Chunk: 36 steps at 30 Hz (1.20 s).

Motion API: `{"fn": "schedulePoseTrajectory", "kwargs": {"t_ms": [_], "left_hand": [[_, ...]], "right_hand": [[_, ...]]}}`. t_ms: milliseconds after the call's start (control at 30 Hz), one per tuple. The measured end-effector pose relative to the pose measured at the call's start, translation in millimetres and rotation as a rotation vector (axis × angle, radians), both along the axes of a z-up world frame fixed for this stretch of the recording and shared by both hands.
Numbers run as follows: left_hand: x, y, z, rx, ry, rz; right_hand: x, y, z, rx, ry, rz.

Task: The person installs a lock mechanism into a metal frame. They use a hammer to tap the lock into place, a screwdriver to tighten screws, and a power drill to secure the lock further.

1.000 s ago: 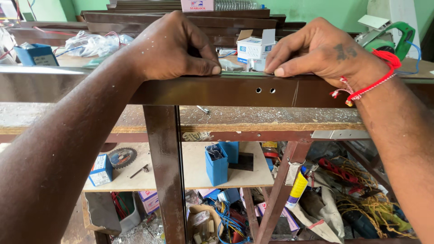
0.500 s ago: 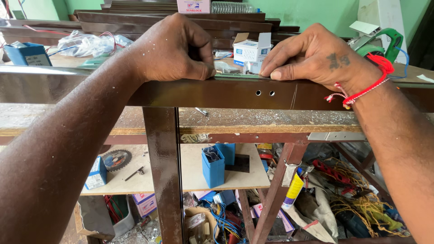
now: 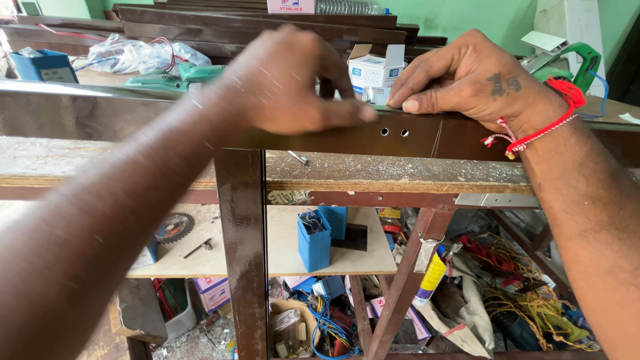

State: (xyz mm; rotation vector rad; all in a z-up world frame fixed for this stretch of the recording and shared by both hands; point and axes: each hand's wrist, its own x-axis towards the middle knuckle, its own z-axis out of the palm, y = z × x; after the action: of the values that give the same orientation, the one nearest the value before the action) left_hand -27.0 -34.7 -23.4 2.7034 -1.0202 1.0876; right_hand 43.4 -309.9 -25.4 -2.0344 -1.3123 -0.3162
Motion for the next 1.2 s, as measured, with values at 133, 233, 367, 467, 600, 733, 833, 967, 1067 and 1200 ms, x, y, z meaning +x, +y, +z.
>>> {"fn": "schedulePoseTrajectory", "kwargs": {"t_ms": [133,233,367,467,600,733,833,967,1067,1200], "left_hand": [[-9,-26,-20,-0.097,-0.049,0.238],[-7,-25,-31,-0.001,-0.198,0.192],[-3,-16,-48,0.183,-0.398,0.215],[1,-8,-60,0.128,-0.464,0.178],[6,-6,-70,0.033,-0.569,0.095],[3,4,-75,0.033,-0.766,0.143],[-3,24,-79,0.033,-0.713,0.231],[-4,32,-85,0.011,-0.744,0.218],[0,31,-88,-0.006,-0.757,0.221],[3,31,-90,-0.043,-0.757,0.178]], "right_hand": [[1,0,-1,0.003,-0.030,0.035],[-1,-2,-2,0.022,0.016,-0.012],[-2,-1,-3,0.013,0.003,-0.030],[-3,-1,-1,0.012,0.016,-0.065],[-6,-4,-1,0.009,-0.006,-0.088],[-6,-4,0,0.010,-0.039,-0.065],[-2,-8,-1,0.002,-0.056,-0.076],[4,-12,-1,0.030,-0.005,-0.065],[5,-15,-1,0.037,0.014,-0.016],[3,-16,0,0.067,0.063,-0.046]]}}
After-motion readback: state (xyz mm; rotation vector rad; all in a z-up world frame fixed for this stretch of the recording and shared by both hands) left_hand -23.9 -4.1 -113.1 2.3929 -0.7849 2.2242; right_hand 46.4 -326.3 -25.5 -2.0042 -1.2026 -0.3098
